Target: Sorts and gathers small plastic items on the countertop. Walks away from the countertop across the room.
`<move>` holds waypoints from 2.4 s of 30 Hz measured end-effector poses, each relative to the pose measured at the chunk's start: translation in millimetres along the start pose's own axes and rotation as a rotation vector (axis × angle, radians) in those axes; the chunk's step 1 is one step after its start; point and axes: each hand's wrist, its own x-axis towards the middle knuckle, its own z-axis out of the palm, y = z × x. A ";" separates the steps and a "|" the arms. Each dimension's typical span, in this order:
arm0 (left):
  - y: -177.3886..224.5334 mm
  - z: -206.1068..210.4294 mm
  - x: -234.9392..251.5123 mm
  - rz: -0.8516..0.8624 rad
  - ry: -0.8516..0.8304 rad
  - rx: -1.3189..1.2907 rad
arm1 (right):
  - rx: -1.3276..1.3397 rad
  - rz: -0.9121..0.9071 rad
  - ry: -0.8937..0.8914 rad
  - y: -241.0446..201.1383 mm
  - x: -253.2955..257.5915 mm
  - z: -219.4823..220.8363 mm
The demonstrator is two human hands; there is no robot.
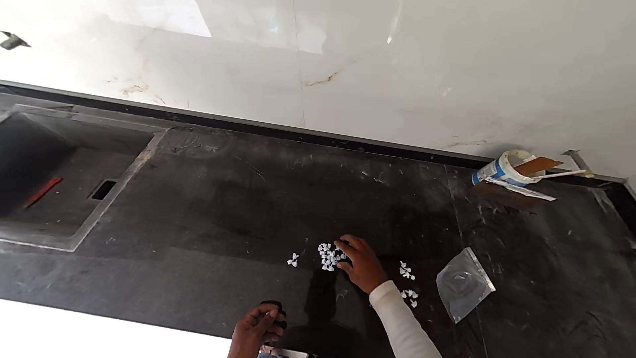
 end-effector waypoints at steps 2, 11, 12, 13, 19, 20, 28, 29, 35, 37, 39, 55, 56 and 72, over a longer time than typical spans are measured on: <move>1.2 -1.2 0.4 0.003 -0.003 0.004 | -0.018 0.011 -0.049 -8.0 14.2 1.3; -4.7 -13.3 -6.2 -0.006 -0.037 -0.036 | 0.301 0.242 0.115 44.5 -9.0 -19.9; -4.3 -13.3 -5.5 -0.003 -0.044 -0.041 | 0.310 0.261 0.119 47.3 -10.9 -21.1; -3.8 -13.2 -4.4 0.002 -0.053 -0.040 | 0.310 0.271 0.117 48.2 -11.6 -22.1; 1.5 -8.2 0.3 -0.011 -0.077 0.045 | 0.172 0.152 0.093 23.2 -2.6 -14.5; 2.5 -7.4 0.6 -0.009 -0.079 0.067 | 0.161 0.118 0.121 17.2 1.2 -9.2; 3.5 -7.1 2.8 -0.014 -0.094 0.063 | -0.009 0.080 0.202 -9.2 22.0 18.2; 2.8 -7.6 2.6 -0.012 -0.095 0.059 | -0.004 0.068 0.226 -4.8 21.9 18.9; -0.5 -10.7 2.9 -0.015 -0.093 0.047 | 0.216 0.128 0.258 17.6 -0.2 -12.8; -0.5 -10.7 2.8 -0.013 -0.099 0.042 | 0.253 0.172 0.384 24.6 -5.6 -20.1; 0.6 -9.3 2.5 -0.020 -0.096 0.043 | 0.180 0.143 0.390 28.0 -6.4 -21.1; 2.5 -8.4 3.8 -0.027 -0.072 0.030 | -0.126 -0.053 0.398 57.3 -53.5 -5.2; 3.4 -8.1 4.0 -0.033 -0.070 0.032 | -0.040 -0.020 0.356 40.1 -48.4 -2.1; 1.3 -8.1 1.5 -0.042 -0.062 0.002 | 0.203 0.194 0.142 26.9 -1.5 -17.2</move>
